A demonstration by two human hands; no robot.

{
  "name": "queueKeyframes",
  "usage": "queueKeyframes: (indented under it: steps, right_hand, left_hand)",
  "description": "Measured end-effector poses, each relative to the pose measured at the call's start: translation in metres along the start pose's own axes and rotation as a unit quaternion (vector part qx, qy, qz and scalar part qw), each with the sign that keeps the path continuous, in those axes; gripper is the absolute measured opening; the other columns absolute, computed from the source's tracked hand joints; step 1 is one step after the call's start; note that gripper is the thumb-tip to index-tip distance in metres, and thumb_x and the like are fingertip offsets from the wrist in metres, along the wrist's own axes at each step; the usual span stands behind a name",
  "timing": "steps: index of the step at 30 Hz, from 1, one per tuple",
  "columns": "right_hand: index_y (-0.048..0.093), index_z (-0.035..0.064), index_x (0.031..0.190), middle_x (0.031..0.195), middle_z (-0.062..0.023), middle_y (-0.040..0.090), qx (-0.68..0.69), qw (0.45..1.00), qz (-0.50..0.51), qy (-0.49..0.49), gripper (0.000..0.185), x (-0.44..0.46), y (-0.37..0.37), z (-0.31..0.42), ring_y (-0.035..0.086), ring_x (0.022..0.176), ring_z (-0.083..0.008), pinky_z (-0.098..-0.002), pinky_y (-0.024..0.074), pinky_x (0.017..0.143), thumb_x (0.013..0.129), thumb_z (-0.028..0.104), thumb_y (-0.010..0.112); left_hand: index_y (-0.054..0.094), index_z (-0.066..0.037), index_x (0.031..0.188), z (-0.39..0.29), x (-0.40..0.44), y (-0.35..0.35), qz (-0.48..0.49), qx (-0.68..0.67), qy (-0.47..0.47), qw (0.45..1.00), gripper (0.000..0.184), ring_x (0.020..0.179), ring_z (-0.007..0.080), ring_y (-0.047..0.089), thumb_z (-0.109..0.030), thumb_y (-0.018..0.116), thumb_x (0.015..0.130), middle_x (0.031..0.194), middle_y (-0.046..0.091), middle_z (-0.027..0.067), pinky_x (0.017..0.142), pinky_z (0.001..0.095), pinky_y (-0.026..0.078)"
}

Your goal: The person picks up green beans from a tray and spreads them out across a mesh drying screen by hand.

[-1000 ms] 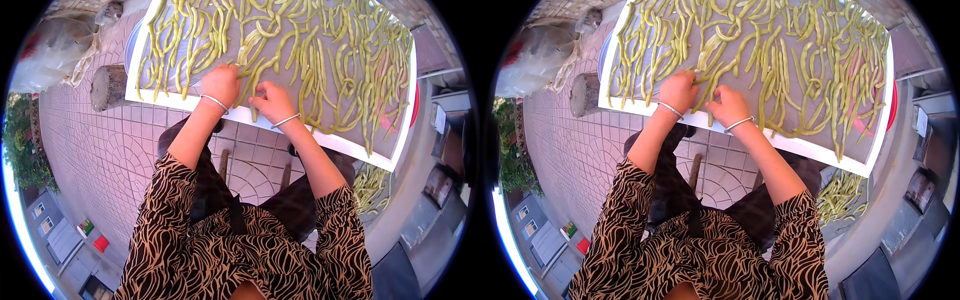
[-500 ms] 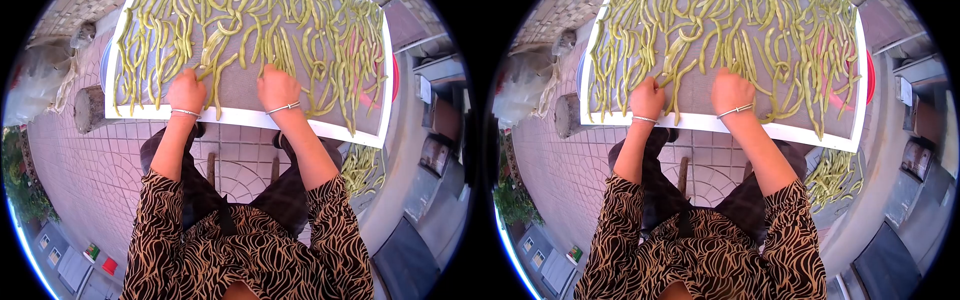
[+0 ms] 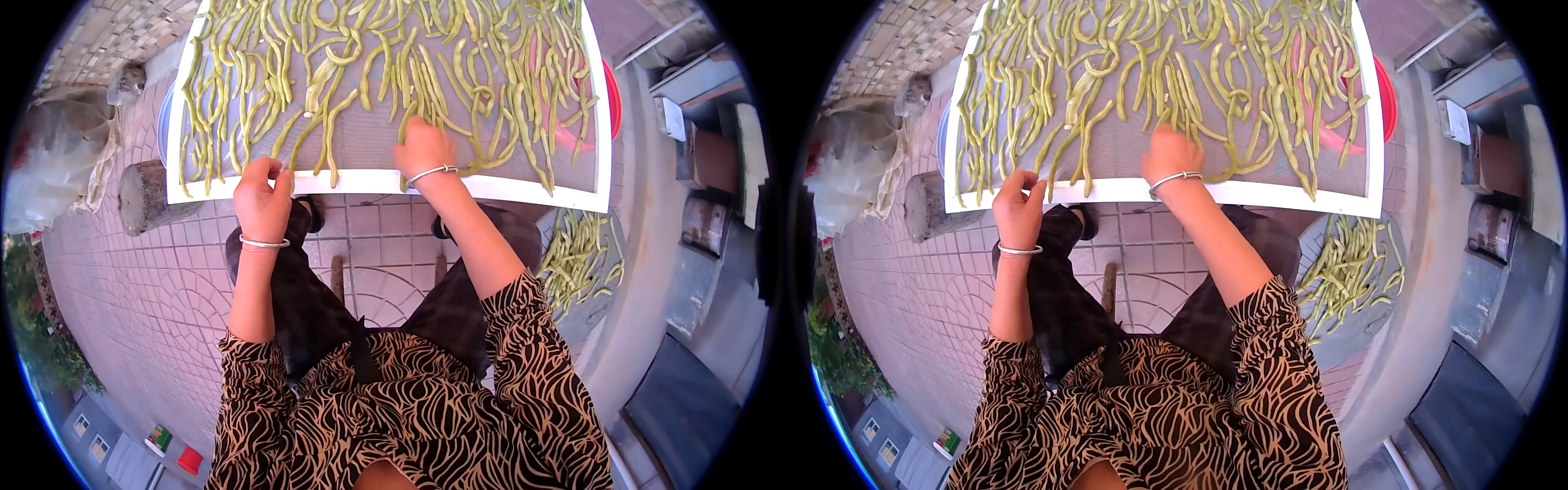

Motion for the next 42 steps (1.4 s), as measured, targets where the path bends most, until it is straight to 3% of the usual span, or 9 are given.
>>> queueKeyframes:
  steps: [6,9,13,16,20,26,29,36,42]
  right_hand:
    - [0.052,-0.0017,0.083,0.071,-0.0228,0.060,0.131,0.991,0.006,-0.033,0.021,-0.017,-0.001,0.032,0.060,0.070,-0.0392,-0.0486,0.0474,0.065,0.071,0.013,0.059]
    - [0.051,-0.0013,0.083,0.070,-0.0223,0.060,0.127,0.991,-0.010,-0.047,0.022,-0.013,0.015,0.046,0.060,0.070,-0.0389,-0.0481,0.0474,0.066,0.071,0.015,0.060]
    - [0.052,0.0005,0.083,0.072,-0.0214,0.061,0.194,0.980,-0.012,-0.050,0.024,-0.002,0.045,0.051,0.061,0.073,-0.0378,-0.0467,0.0476,0.067,0.071,0.019,0.063]
    - [0.054,0.0035,0.082,0.076,-0.0193,0.061,0.217,0.974,-0.010,-0.067,0.022,-0.018,0.032,0.056,0.060,0.076,-0.0363,-0.0462,0.0473,0.067,0.072,0.020,0.065]
    - [0.056,0.0065,0.084,0.077,-0.0155,0.057,0.133,0.982,-0.103,-0.090,0.015,-0.024,0.009,0.009,0.058,0.078,-0.0344,-0.0468,0.0460,0.065,0.073,0.014,0.063]
    - [0.063,0.0042,0.089,0.091,-0.0202,0.063,-0.056,0.991,0.023,0.122,0.023,-0.026,-0.033,-0.040,0.061,0.089,-0.0354,-0.0431,0.0491,0.075,0.072,0.020,0.062]
    - [0.064,0.0042,0.087,0.093,-0.0181,0.064,-0.028,0.986,0.039,0.159,0.021,-0.012,-0.023,-0.052,0.062,0.087,-0.0350,-0.0422,0.0492,0.075,0.072,0.019,0.061]
    - [0.062,0.0044,0.074,0.071,-0.0116,0.064,0.231,0.959,-0.136,0.095,0.015,-0.014,-0.026,-0.047,0.062,0.067,-0.0259,-0.0339,0.0483,0.065,0.067,0.017,0.063]
    - [0.061,0.0048,0.072,0.070,-0.0122,0.064,0.283,0.954,-0.095,0.034,0.012,-0.001,0.018,0.002,0.062,0.067,-0.0270,-0.0347,0.0486,0.064,0.065,0.014,0.064]
  left_hand:
    - [0.060,0.001,0.083,0.003,-0.037,-0.042,-0.013,0.005,-0.038,0.999,0.009,0.052,0.0078,0.046,-0.002,0.063,0.075,0.069,0.058,0.0038,0.051,0.0236,0.041]
    - [0.059,0.000,0.085,0.008,-0.055,-0.050,-0.024,-0.003,-0.016,1.000,0.011,0.052,0.0086,0.046,0.000,0.063,0.074,0.069,0.057,0.0042,0.052,0.0240,0.040]
    - [0.058,-0.001,0.084,0.008,-0.063,-0.048,-0.043,0.006,0.011,0.999,0.013,0.055,0.0183,0.051,0.002,0.063,0.072,0.076,0.054,0.0100,0.052,0.0282,0.043]
    - [0.059,-0.001,0.086,0.012,-0.064,-0.046,-0.054,0.037,0.030,0.997,0.012,0.053,0.0120,0.046,0.001,0.062,0.074,0.075,0.055,0.0061,0.051,0.0250,0.040]
    - [0.059,-0.002,0.085,0.015,-0.065,-0.043,-0.070,0.025,0.024,0.997,0.010,0.053,0.0132,0.048,0.000,0.061,0.075,0.075,0.055,0.0070,0.052,0.0262,0.041]
    - [0.059,-0.003,0.082,0.010,-0.063,-0.040,-0.083,0.060,0.072,0.992,0.007,0.055,0.0179,0.052,-0.002,0.061,0.076,0.073,0.055,0.0085,0.052,0.0288,0.043]
    - [0.059,-0.004,0.080,0.007,-0.063,-0.038,-0.089,0.069,0.076,0.991,0.005,0.055,0.0190,0.053,-0.002,0.061,0.075,0.071,0.054,0.0083,0.052,0.0291,0.043]
    - [0.058,-0.004,0.078,0.007,-0.063,-0.039,-0.093,0.064,0.070,0.991,0.005,0.058,0.0229,0.053,-0.002,0.061,0.074,0.072,0.055,0.0089,0.055,0.0320,0.044]
    - [0.055,-0.006,0.076,0.005,-0.062,-0.037,-0.079,0.059,0.038,0.994,0.004,0.069,0.0301,0.055,-0.006,0.059,0.075,0.071,0.054,0.0102,0.059,0.0391,0.044]
Point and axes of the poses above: each hand's wrist, its own x-axis towards the middle knuckle, its own y-axis out of the palm, z = x × y, the point moved 2 cm from there along x, towards the middle knuckle
